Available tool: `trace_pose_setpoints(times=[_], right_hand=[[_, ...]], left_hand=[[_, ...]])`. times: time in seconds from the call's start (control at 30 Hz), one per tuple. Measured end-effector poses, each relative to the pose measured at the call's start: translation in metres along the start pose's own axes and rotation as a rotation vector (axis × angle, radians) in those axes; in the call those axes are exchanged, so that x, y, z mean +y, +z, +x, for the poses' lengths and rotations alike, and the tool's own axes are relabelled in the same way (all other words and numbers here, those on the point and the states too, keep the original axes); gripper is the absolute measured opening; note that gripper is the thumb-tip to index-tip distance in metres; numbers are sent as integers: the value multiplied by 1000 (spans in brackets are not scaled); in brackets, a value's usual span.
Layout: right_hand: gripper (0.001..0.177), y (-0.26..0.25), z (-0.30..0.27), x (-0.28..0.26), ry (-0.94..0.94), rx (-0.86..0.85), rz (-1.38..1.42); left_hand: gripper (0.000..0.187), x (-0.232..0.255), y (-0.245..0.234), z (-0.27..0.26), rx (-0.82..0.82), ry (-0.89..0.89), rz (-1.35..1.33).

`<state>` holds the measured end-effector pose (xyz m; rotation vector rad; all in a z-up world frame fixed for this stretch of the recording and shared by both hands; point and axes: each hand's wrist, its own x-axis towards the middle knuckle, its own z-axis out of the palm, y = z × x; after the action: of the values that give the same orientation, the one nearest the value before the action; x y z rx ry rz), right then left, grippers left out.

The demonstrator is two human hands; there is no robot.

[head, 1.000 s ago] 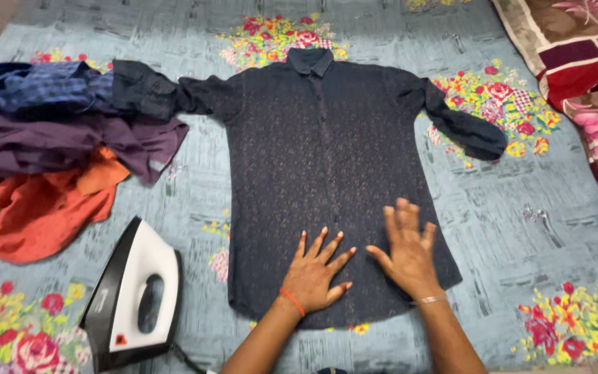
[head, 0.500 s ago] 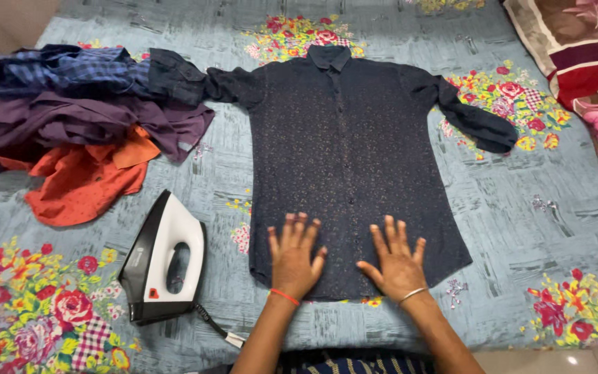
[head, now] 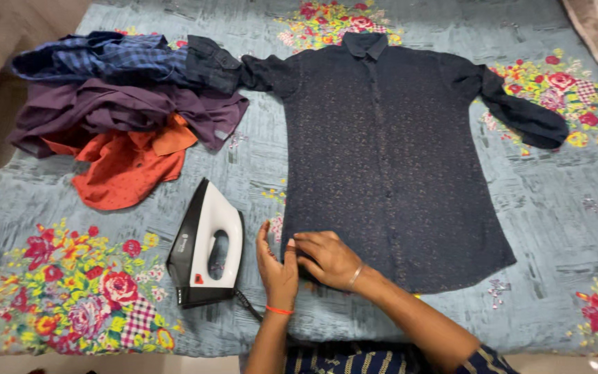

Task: The person irons a dark patterned long-sleeved shirt on a bed. They repeatedly smooth the fabric, use a white iron to press the body and sleeves, and flip the shirt to iron both sides.

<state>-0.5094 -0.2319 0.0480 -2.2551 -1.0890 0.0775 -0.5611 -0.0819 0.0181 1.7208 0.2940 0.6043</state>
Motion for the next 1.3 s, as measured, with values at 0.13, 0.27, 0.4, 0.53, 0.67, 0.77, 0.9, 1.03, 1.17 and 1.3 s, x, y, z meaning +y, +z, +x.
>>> trace_pose_setpoints(times=[0.13,0.27,0.4,0.53,0.67,0.77,0.9,1.03,1.17,1.3], right_hand=[[36,56,65,-11,232,-109,281],[70,104,116,-18,433,-302,61],[75,136,125,-7,487,-202,159],[63,166,119,-5,585,-4,402],[50,166,125,-16,726,-149,1016],[45,144,125,-35,718,-153,1273],[38,92,115,-68,651,-34,1450],[32,3,101,-69,713,101,1451],[37,-104,67,-30,544,89,1024],[34,-130,53,1,724,18,401]], left_hand=[[61,9,-19,1,145,2,-8],[70,12,-41,8,221,78,13],[74,8,-48,11,238,74,-21],[74,13,-42,9,261,148,163],[72,34,-44,9,261,194,111],[77,57,-45,7,202,201,-24],[80,95,-41,-8,150,316,34],[81,129,-27,-27,-169,379,-249],[57,129,-4,-25,-227,451,-205],[47,93,42,12,-104,309,-301]])
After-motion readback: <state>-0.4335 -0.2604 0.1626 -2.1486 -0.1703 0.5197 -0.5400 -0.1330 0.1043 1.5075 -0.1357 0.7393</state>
